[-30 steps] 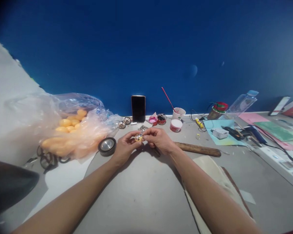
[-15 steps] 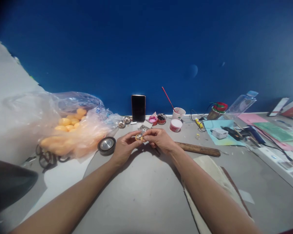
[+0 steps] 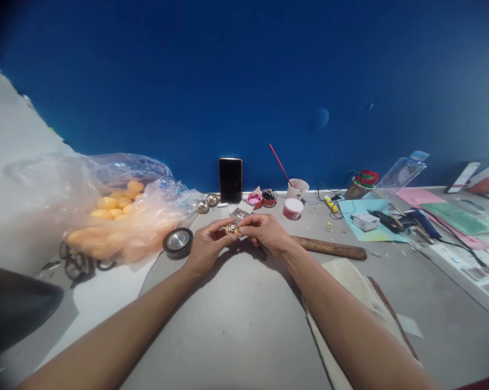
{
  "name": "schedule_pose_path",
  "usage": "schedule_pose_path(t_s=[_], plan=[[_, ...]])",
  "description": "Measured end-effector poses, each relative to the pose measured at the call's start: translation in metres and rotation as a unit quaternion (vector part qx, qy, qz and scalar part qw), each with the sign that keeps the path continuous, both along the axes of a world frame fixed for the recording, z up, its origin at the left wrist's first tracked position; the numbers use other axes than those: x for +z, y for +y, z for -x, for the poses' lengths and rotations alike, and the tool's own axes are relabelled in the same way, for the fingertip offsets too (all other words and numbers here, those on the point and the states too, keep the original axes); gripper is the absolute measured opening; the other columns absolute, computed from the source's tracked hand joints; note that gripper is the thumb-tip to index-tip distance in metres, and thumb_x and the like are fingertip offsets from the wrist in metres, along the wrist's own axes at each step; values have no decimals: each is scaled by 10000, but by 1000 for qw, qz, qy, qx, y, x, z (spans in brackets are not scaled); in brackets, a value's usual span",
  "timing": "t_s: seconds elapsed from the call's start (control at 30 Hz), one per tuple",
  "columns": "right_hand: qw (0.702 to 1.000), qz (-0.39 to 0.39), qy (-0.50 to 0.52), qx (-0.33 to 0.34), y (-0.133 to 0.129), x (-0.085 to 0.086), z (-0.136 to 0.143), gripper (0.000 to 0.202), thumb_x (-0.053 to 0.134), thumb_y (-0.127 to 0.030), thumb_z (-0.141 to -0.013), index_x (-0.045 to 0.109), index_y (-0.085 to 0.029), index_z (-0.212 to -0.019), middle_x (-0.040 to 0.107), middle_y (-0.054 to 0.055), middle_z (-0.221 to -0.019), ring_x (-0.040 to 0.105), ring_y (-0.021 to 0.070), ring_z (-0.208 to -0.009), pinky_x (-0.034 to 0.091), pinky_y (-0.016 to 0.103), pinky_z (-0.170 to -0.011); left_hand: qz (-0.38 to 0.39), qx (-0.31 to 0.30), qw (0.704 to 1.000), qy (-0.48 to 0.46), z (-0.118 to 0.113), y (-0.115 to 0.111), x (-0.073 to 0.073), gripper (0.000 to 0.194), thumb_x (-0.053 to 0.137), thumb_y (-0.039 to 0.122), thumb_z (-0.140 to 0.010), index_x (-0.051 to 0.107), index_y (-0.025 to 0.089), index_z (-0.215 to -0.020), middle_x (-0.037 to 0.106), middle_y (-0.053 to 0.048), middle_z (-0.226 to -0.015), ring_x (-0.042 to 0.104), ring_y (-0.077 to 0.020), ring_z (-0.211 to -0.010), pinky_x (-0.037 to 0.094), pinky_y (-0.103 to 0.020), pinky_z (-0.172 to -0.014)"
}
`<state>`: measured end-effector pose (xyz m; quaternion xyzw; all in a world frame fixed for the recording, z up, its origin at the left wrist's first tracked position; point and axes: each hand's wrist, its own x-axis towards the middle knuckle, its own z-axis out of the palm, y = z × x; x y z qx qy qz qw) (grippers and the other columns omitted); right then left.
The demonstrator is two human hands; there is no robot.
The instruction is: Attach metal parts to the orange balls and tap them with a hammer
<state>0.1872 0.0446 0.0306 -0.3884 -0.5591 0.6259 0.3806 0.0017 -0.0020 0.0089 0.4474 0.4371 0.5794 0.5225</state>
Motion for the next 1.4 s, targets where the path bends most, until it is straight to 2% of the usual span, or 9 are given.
schedule_pose_path(t_s=[0.43,0.73,1.0,1.4], plan=[[1000,-17,-21,-6,-2,6,1,235,911,-338,-655,786,-178,-775,676,-1,-622,442,72,-485,336,234,-463,-38,9,998,44,1,2,-4,411,928,285,-665,872,217,-1066,741,-63,-1065,682,-153,-752,585,-310,-676],[1000,-9,-24,-2,-2,7,1,233,906,-341,-638,787,-175,-750,646,-13,-585,428,71,-480,325,236,-464,-18,5,999,28,0,0,0,426,938,289,-652,865,190,-1060,723,-37,-861,661,-153,-690,585,-296,-624],[1000,-5,-29,1,-2,9,1,235,901,-340,-639,785,-174,-759,629,-22,-572,434,77,-483,328,241,-472,-9,-2,1000,15,-1,1,-3,449,931,291,-663,856,176,-1090,735,-41,-857,674,-162,-695,607,-323,-650],[996,-57,-63,-6,-7,12,4,221,851,-366,-690,734,-195,-765,588,-40,-545,440,91,-480,330,245,-483,-15,11,999,39,0,2,-3,434,922,279,-659,864,189,-1079,738,-41,-885,664,-149,-689,594,-315,-666]])
